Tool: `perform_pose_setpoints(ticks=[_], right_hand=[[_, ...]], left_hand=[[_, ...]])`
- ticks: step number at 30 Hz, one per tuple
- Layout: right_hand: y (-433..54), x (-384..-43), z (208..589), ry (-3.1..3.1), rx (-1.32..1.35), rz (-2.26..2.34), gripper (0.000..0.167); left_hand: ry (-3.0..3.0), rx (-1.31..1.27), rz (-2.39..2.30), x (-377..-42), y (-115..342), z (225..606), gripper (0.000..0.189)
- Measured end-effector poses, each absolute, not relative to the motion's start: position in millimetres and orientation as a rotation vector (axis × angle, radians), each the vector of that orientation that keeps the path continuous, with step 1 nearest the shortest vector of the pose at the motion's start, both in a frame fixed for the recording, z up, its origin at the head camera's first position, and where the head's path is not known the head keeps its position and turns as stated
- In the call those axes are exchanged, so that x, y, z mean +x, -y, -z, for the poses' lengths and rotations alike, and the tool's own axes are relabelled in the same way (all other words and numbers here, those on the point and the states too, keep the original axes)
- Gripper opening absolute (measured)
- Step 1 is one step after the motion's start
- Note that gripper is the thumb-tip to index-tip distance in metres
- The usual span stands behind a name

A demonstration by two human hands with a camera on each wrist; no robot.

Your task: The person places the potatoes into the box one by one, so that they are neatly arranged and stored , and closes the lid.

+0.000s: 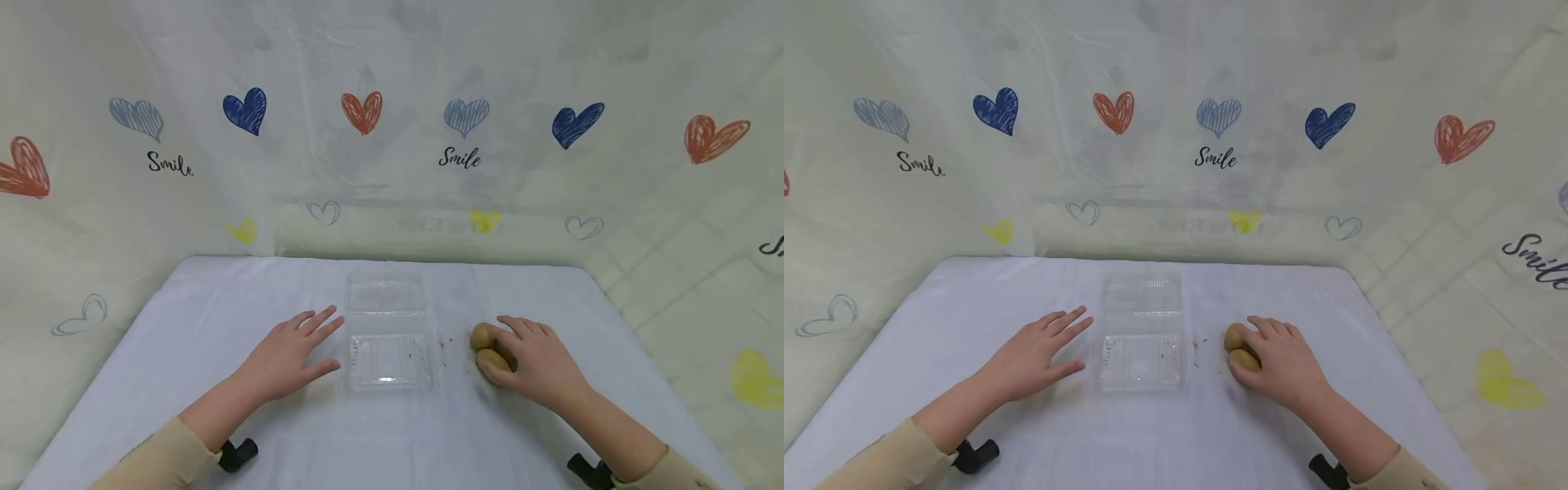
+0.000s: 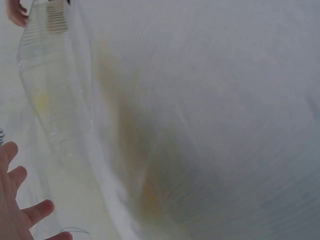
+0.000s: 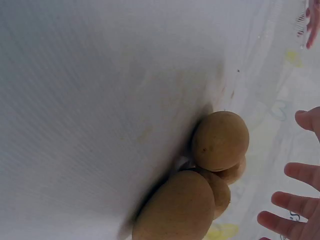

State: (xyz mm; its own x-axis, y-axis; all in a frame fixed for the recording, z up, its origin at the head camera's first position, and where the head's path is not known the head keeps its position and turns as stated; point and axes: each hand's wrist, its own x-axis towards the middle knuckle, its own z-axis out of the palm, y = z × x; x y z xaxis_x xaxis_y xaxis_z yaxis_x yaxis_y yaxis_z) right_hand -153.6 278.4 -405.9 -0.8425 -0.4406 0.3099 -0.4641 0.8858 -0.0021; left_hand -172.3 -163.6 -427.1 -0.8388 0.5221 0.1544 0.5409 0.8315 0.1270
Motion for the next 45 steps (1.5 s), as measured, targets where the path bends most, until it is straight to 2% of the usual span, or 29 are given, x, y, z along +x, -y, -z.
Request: perform_pose_setpoints(ticks=[11,21,36,45], right_hand=[[-278,-153,412,2.819,0.621,-0.125,0.038],[-275,-153,411,2.963,0.543,-0.046,0.036],[-272,-152,416,3.097,0.497,0.017,0.05],[-269,-150,423,3.08,0.442,0.04,0.051]], left_hand=[[2.947,-0.924,0.24,-181,156,428,0.078],[3.043,-0.911,0.24,-184,150,435,0.078],[3.073,-0.935,0.236,-186,147,434,0.084],[3.077,-0.964,0.241,-187,147,432,0.082]])
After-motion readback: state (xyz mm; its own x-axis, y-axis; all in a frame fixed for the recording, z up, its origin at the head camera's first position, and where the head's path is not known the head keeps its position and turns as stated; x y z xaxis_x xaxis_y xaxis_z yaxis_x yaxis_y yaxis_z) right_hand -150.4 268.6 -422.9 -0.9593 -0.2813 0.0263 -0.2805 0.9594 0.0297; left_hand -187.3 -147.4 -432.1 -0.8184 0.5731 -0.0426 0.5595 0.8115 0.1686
